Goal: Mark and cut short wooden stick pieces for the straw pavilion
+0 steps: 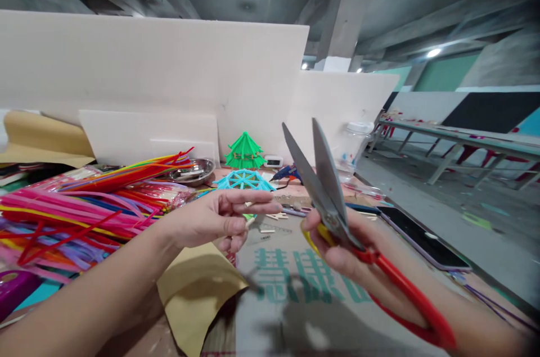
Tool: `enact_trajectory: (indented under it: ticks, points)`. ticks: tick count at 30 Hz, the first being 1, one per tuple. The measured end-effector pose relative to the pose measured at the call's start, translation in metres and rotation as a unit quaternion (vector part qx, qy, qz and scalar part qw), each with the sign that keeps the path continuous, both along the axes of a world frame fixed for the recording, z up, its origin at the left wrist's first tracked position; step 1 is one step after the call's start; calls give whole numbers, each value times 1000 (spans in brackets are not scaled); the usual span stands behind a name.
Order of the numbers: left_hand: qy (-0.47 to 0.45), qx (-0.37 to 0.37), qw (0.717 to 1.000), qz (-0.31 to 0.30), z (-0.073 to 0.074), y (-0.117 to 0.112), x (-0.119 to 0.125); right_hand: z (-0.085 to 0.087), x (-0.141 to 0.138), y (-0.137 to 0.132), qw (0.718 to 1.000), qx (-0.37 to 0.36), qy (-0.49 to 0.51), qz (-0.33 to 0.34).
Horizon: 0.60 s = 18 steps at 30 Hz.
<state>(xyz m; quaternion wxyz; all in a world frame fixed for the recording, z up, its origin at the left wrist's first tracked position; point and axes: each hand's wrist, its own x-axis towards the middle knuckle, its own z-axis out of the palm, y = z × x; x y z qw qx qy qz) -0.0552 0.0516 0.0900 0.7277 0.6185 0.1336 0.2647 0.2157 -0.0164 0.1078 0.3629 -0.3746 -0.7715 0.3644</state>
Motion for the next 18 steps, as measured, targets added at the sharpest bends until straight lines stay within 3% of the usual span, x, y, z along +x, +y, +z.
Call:
enact_trajectory:
  ticks: [2, 4, 8, 11, 13, 18]
  points:
    - [7, -5, 1000, 6, 1, 0, -1, 4, 11, 8, 996, 44, -53, -57]
    - [23, 2, 999, 29, 2, -1, -1, -2, 27, 18, 983, 79, -127, -104]
    - [65, 57, 991, 100, 6, -1, 0, -41, 56, 34, 951, 94, -253, -152]
    - [110, 85, 980, 139, 8, 0, 3, -71, 56, 36, 953, 68, -284, -83]
    - [151, 89, 974, 144, 7, 0, 6, -81, 48, 34, 948, 64, -308, -40]
    - [270, 139, 943, 137, -1, -2, 15, -70, 31, 37, 947, 93, -304, 34]
